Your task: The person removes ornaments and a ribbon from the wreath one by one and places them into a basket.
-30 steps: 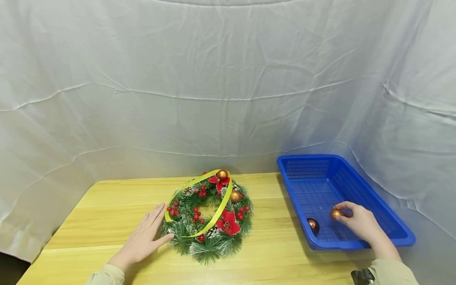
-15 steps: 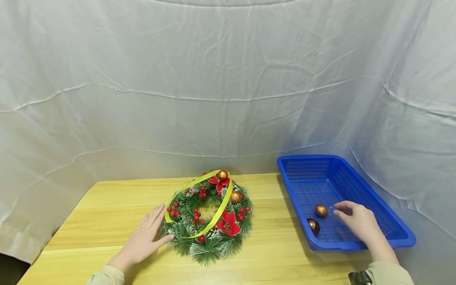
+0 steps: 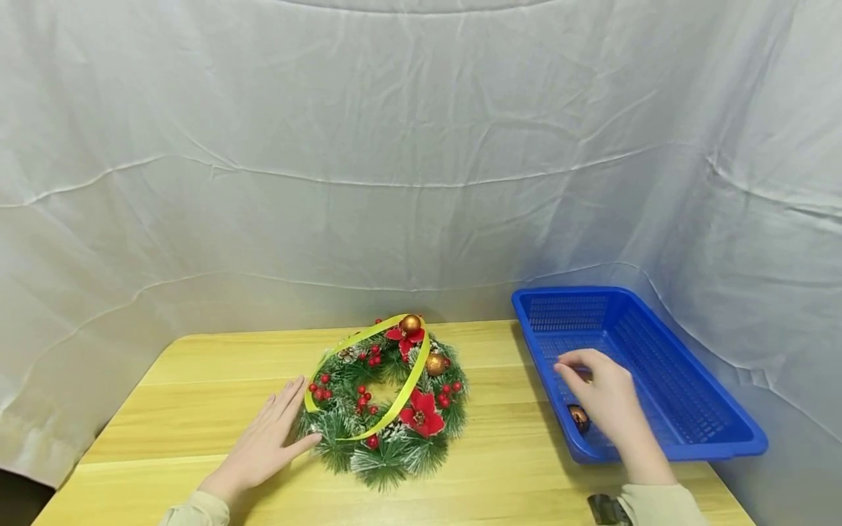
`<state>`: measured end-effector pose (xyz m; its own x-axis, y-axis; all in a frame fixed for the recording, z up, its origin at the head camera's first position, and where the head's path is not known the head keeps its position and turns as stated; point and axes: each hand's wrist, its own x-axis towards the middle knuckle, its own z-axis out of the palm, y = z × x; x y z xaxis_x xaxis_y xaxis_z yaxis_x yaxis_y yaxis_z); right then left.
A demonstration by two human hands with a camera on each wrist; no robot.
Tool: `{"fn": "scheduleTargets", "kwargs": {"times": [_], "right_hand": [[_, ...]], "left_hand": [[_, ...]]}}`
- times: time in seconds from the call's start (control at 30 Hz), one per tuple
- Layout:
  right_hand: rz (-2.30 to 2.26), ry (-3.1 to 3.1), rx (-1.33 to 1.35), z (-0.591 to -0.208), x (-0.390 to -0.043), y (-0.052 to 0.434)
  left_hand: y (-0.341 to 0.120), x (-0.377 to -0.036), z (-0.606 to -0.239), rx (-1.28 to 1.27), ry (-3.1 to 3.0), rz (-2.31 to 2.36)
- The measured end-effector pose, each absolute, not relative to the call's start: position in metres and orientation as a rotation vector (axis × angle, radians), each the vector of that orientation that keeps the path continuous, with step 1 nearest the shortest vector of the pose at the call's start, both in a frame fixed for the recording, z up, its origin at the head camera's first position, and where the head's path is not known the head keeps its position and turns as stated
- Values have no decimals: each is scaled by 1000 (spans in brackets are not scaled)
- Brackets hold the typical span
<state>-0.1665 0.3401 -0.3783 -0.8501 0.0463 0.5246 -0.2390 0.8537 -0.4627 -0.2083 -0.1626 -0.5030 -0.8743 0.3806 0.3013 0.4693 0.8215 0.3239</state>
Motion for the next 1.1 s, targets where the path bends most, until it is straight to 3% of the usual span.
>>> {"fn": "scheduleTargets", "kwargs": {"times": [0.47,1.1], "right_hand": [[1202,-2398,389,-397,-196,237],[1644,-2442,273,-439,-249,198]], "left_hand": [[-164,-208,-505,-656,-2771,-575],[-163,-207,-502,-657,-2788,-595]]}}
